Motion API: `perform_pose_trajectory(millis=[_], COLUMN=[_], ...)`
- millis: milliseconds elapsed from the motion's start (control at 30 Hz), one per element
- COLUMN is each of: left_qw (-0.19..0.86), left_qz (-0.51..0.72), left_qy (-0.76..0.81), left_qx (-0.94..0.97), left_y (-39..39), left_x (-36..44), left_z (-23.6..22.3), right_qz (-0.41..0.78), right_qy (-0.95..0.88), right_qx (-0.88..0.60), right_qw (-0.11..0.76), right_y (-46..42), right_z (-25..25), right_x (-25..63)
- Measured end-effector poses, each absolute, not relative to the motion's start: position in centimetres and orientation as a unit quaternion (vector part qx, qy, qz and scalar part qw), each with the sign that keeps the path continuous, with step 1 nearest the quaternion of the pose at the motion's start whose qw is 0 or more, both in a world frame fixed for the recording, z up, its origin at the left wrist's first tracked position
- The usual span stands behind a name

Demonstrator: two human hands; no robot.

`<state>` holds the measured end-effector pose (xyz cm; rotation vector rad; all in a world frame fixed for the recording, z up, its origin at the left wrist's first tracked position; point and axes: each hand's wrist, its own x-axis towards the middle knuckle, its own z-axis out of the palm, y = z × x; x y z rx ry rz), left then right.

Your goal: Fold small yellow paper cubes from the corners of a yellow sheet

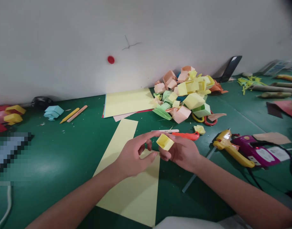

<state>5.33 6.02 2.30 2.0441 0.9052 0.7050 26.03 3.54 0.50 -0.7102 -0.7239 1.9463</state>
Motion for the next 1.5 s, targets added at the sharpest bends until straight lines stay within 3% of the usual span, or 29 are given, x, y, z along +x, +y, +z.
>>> perform_pose_trajectory(millis=[333, 667, 800, 1033, 1267, 1500], left_qw=[0.446, 0.28, 0.303, 0.362, 0.364, 0.393], left_qz=[0.256, 0.323, 0.316, 0.256, 0.258, 0.279], left_qy=[0.372, 0.387, 0.348, 0.444, 0.435, 0.411], left_qx=[0.773, 0.817, 0.829, 0.779, 0.782, 0.774], left_y=[5.8, 5.5, 5.2, 5.4, 5.7, 5.7], left_x=[5.8, 5.7, 5.4, 5.7, 6.0, 5.6], left_z=[3.0, 2.2, 1.7, 0.8, 0.3, 0.0], right_qz=[0.831, 0.714, 0.7, 0.659, 0.595, 0.632], right_qy=[-0.354, -0.454, -0.467, -0.538, -0.602, -0.56], right_qx=[-0.229, -0.31, -0.33, -0.339, -0.39, -0.374], right_qw=[0.363, 0.434, 0.428, 0.403, 0.362, 0.382], right_y=[3.6, 3.5, 3.6, 3.7, 3.5, 3.7], right_z=[-0.2, -0.2, -0.3, -0.6, -0.6, -0.7], right_x=[25.9, 26.2, 26.2, 26.0, 26.0, 26.0])
